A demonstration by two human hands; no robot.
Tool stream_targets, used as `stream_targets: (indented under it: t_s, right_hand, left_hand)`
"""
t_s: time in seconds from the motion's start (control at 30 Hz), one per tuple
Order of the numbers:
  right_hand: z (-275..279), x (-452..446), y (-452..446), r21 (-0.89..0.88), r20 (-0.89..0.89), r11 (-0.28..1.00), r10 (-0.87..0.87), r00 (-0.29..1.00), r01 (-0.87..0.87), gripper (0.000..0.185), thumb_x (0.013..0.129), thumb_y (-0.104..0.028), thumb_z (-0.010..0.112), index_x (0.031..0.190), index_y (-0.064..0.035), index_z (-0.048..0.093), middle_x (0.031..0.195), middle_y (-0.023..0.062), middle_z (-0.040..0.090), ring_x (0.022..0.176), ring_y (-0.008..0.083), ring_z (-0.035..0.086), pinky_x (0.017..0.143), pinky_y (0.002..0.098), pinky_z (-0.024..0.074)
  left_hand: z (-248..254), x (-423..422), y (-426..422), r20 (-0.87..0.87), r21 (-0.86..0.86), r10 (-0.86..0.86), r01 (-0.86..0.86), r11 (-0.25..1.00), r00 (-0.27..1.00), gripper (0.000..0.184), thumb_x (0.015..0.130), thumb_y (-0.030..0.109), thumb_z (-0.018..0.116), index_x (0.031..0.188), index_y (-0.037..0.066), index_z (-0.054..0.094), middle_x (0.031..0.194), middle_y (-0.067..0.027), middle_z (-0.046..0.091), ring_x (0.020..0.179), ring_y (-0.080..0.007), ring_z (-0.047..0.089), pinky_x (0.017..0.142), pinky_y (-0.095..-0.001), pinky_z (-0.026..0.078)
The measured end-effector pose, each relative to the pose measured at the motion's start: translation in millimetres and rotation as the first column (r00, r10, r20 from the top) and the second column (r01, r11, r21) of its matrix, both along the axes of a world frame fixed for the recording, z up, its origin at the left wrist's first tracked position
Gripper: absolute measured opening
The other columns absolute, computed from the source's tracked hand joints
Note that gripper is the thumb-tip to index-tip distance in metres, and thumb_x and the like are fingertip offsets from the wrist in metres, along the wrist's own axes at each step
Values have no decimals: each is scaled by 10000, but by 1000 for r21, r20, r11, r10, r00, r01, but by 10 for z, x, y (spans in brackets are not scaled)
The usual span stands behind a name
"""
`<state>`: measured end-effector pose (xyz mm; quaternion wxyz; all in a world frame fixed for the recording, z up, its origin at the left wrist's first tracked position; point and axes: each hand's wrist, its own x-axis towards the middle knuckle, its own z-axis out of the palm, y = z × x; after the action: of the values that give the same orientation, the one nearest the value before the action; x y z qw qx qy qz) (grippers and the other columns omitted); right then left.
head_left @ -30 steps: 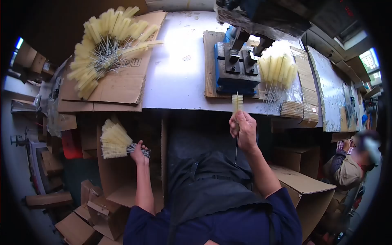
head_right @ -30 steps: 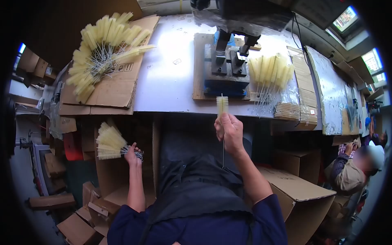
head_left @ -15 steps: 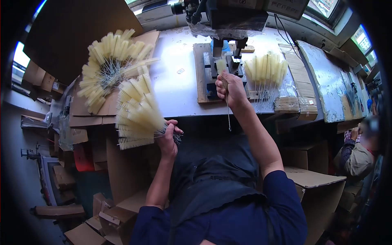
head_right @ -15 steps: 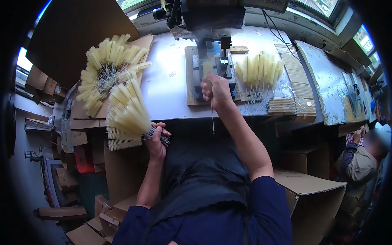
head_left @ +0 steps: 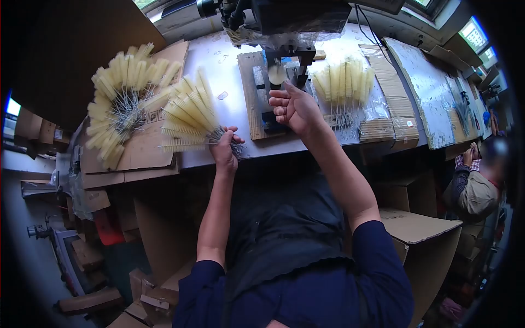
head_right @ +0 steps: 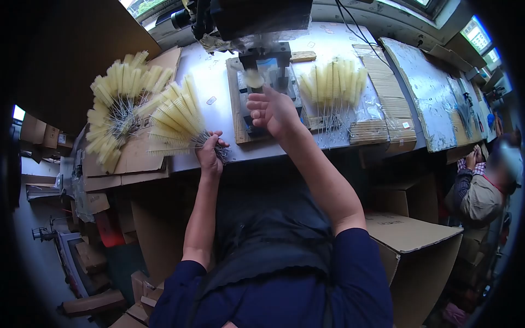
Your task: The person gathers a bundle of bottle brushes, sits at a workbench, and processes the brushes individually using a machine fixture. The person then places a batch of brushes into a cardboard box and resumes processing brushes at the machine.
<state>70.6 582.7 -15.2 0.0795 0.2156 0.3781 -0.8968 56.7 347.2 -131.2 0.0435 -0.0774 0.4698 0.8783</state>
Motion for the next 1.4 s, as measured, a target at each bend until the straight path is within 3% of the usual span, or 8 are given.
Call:
stream_targets:
  t_s: [0.1, 0.3, 0.33, 0.43, 0.47, 0.83, 1.17, 1.4]
  right_hand:
    - [105, 69, 40, -100, -54, 993, 51, 997, -56, 609, 1049, -470, 472, 1262, 99, 509, 996, 191, 676, 747, 241, 676, 566, 338, 566]
    - [419, 72, -128, -110, -95, 994, -13, 995, 3, 621, 977, -454, 600, 1323, 38, 444, 1132, 224, 663, 864, 274, 703, 632, 364, 608]
    - [507, 70, -196, -133, -43, 991, -39, 998, 33, 462, 974, -371, 649, 1207, 12, 534, 974, 108, 685, 687, 182, 664, 517, 273, 538]
    - [262, -42, -245, -142, -63, 985, 88, 994, -96, 250, 1011, -255, 606, 1110, -37, 532, 783, 6, 574, 552, 86, 506, 433, 227, 402]
    - [288, -4, -327, -146, 4, 988, 60, 998, -58, 165, 1062, -228, 530, 1026, -68, 512, 670, -53, 412, 479, 41, 334, 399, 215, 265]
    - [-115, 527, 217, -284, -252, 959, -65, 966, -9, 348, 1095, -386, 458, 898, -106, 519, 613, -61, 368, 444, 41, 292, 386, 215, 226]
    - [-174, 369, 382, -571, -238, 820, -103, 966, -53, 365, 1125, -348, 365, 944, -67, 513, 582, -58, 345, 404, 37, 289, 354, 208, 234]
    - [-269, 307, 363, -605, -256, 792, -93, 962, -85, 389, 1118, -388, 374, 906, -90, 506, 563, -65, 339, 416, 55, 301, 370, 224, 235]
  left_hand:
    - [28, -33, -27, 11, 31, -1, 0, 1000, 1000, 124, 931, -43, 577, 1023, 36, 552, 935, -143, 662, 648, -167, 623, 581, -339, 588]
    - [-14, -62, -13, 5, -32, -29, 29, 999, 1000, 140, 915, -60, 577, 1019, 28, 543, 924, -143, 655, 656, -166, 618, 583, -342, 588]
    - [-18, -61, -8, 9, -30, -29, 29, 999, 1000, 143, 912, -63, 578, 1017, 27, 543, 920, -143, 655, 656, -165, 618, 583, -343, 590]
    - [12, -41, -10, 32, 17, -23, 23, 1000, 999, 151, 909, -64, 588, 1020, 27, 543, 906, -141, 659, 646, -165, 621, 582, -344, 592]
    - [11, -41, -12, 33, 11, -26, 26, 1000, 999, 153, 910, -62, 588, 1025, 27, 541, 910, -141, 658, 650, -164, 621, 582, -343, 592]
    - [52, -36, -70, 37, -56, -95, 97, 994, 995, 282, 915, -60, 580, 1185, -19, 506, 950, -152, 654, 676, -168, 622, 608, -358, 583]
    - [44, -45, -68, 57, -74, -101, 106, 992, 993, 300, 927, -39, 587, 1212, -24, 495, 973, -156, 642, 685, -172, 620, 627, -364, 586]
    - [97, -28, -43, 89, -70, -105, 111, 991, 991, 318, 924, -42, 595, 1226, -4, 504, 995, -134, 635, 702, -169, 624, 659, -373, 597]
